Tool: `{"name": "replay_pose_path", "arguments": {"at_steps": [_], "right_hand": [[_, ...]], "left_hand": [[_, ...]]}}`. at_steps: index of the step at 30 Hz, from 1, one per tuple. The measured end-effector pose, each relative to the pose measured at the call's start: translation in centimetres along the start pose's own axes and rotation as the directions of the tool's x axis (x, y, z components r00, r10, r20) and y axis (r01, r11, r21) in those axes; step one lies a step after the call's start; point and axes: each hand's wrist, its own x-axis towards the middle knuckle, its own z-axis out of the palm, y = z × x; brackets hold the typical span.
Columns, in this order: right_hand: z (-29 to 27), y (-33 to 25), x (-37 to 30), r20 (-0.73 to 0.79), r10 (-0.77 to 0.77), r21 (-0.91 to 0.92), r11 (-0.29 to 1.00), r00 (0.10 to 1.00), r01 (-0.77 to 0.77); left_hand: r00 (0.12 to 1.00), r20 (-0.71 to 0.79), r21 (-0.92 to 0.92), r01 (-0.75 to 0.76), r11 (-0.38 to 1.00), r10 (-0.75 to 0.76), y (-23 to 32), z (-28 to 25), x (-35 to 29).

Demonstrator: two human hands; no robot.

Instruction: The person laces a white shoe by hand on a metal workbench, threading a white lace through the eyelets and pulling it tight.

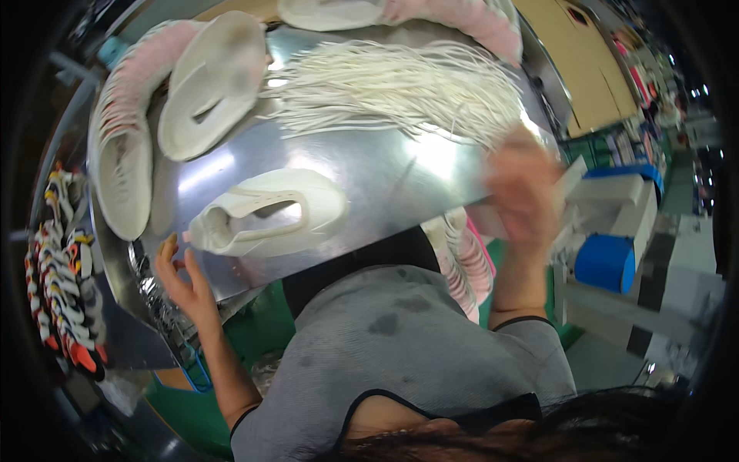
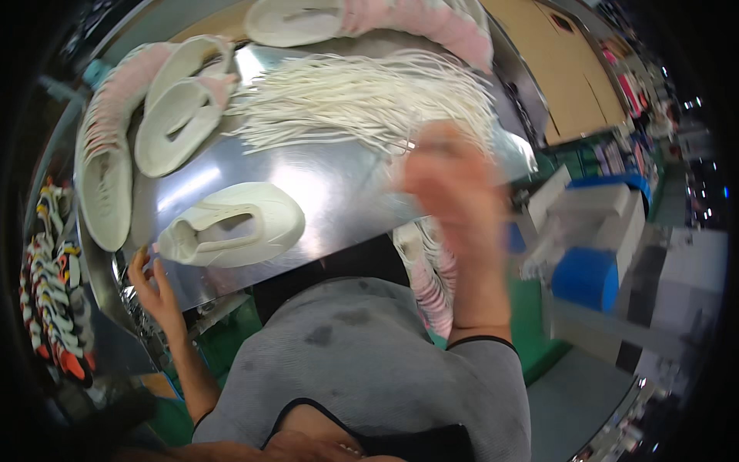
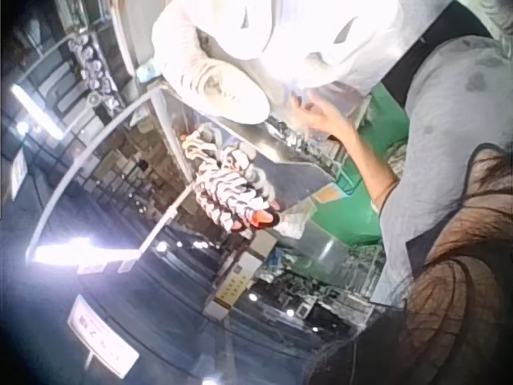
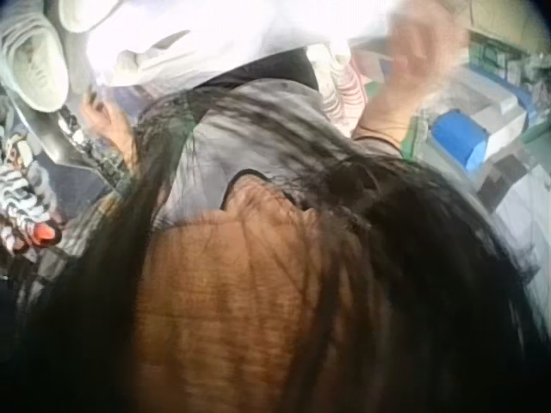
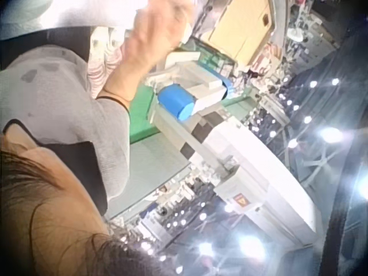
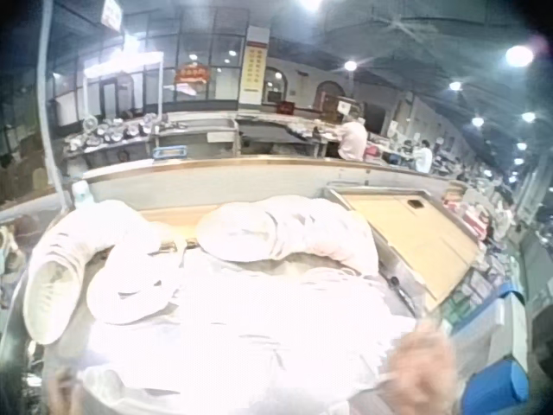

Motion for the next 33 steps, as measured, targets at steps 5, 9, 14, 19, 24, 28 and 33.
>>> {"name": "replay_pose_path", "arguments": {"at_steps": [5,9,14,19,24,28,33], "right_hand": [[10.5,10.8,0.2,0.342,0.323,-0.459,0.877,0.882,-0.143],[14.6,18.2,-0.3,0.268,-0.083,-0.322,0.931,0.960,0.170],[15.4,18.6,-0.1,0.257,0.135,-0.233,0.970,0.957,-0.074],[11.8,15.9,0.6,0.127,0.253,-0.091,0.966,0.959,-0.243],[11.4,14.8,0.4,0.219,0.402,-0.094,0.916,0.889,-0.391],[12.0,14.1,0.6,0.208,0.361,-0.235,0.921,0.909,-0.312],[11.8,13.0,0.9,0.300,0.391,-0.205,0.917,0.870,-0.341]], "left_hand": [[0.790,0.449,0.237,-0.556,0.796,0.418,4.5,1.2,1.5],[0.733,0.679,0.315,-0.236,0.919,-0.044,4.1,1.9,3.8],[0.106,0.888,0.287,0.633,0.719,-0.448,-1.3,6.3,6.2],[0.239,0.959,-0.115,0.823,0.557,-0.154,7.1,9.3,3.6],[0.391,0.916,-0.331,0.861,0.386,-0.085,8.0,7.9,1.9],[0.504,0.862,-0.443,0.801,0.403,-0.056,8.1,8.4,0.6],[0.520,0.854,-0.502,0.803,0.321,0.035,8.1,9.0,0.9]]}}
